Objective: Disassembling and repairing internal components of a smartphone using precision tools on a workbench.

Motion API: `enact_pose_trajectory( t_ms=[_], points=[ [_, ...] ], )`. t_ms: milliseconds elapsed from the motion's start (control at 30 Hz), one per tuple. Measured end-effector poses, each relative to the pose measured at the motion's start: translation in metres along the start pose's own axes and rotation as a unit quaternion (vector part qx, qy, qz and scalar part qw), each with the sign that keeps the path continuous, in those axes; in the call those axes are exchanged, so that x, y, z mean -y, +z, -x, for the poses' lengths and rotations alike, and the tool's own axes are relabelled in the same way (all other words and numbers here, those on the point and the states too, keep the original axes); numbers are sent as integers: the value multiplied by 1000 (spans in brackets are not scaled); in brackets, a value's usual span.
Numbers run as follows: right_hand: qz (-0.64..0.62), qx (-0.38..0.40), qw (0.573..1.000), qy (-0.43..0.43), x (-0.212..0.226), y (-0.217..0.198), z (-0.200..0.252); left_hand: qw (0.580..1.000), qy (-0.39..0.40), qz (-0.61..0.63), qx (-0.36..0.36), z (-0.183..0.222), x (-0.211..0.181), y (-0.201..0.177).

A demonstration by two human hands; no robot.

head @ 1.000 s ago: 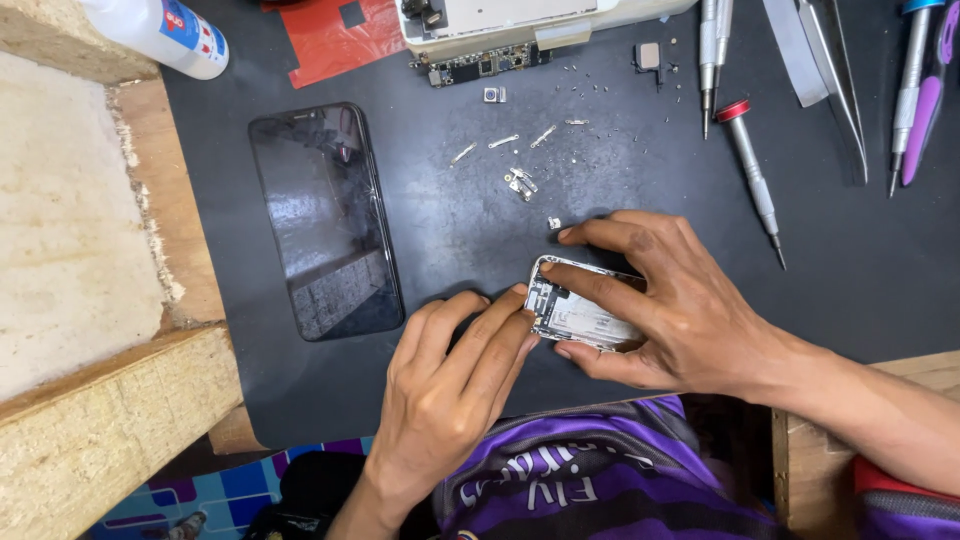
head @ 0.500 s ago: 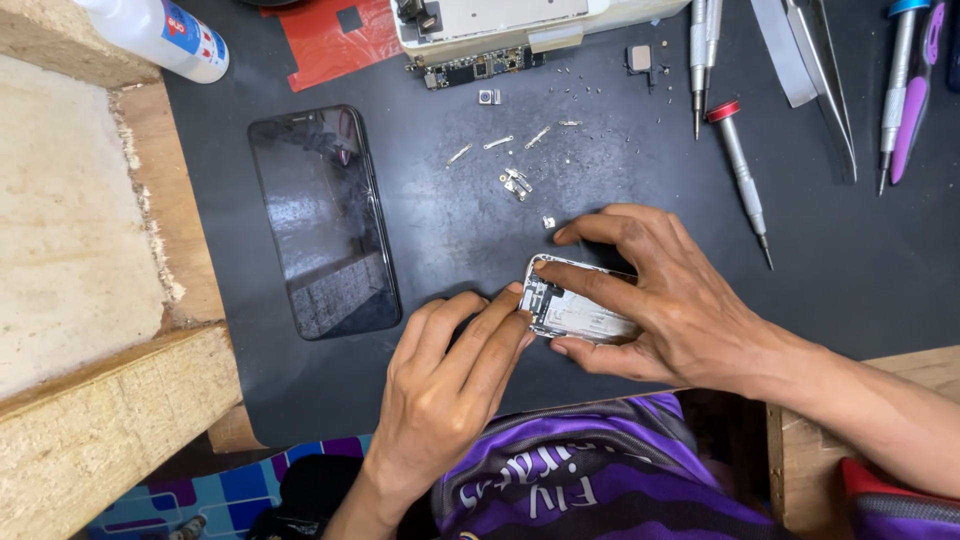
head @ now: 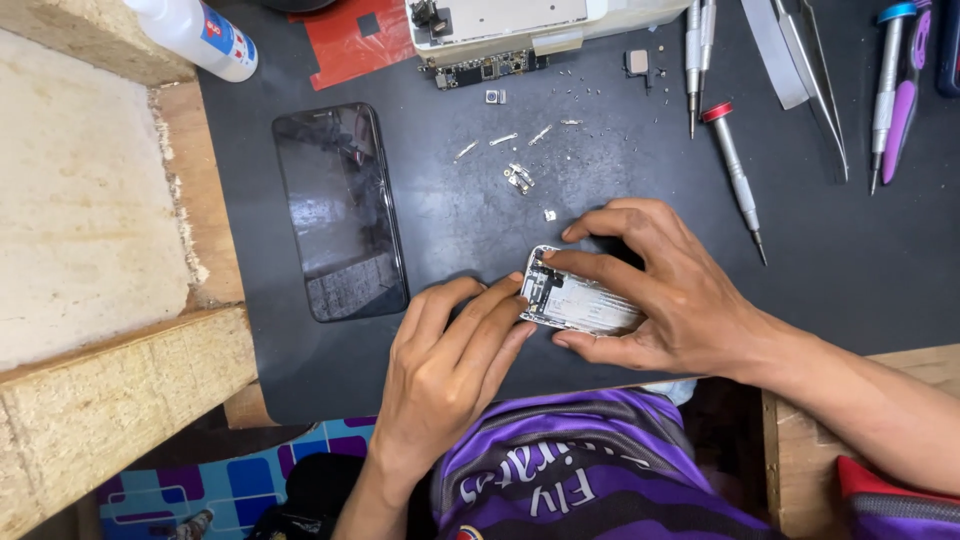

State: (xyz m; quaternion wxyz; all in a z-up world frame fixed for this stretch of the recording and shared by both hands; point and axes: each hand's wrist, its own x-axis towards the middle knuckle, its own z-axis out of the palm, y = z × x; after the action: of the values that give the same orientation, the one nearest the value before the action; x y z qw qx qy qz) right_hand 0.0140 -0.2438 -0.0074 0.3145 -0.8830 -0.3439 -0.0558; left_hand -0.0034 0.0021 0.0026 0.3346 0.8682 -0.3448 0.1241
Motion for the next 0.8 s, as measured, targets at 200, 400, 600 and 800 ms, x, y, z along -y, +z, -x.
enact_pose_trajectory(
  t_ms=[200,400,600,800],
  points=[
    [-15,-2,1000,-5,2,-3,-3,1000,1,8,3,-1,2,0],
    [-30,-76,997,15,5,-5,-5,1000,-3,-10,-5,-4,1,-2],
    [-54,-122,991,28,6,-5,-2,1000,-24,-4,-4,-5,0,0],
    [-57,-144,988,23,7,-5,-2,999,-45,22,-9,-9,-1,1]
  ],
)
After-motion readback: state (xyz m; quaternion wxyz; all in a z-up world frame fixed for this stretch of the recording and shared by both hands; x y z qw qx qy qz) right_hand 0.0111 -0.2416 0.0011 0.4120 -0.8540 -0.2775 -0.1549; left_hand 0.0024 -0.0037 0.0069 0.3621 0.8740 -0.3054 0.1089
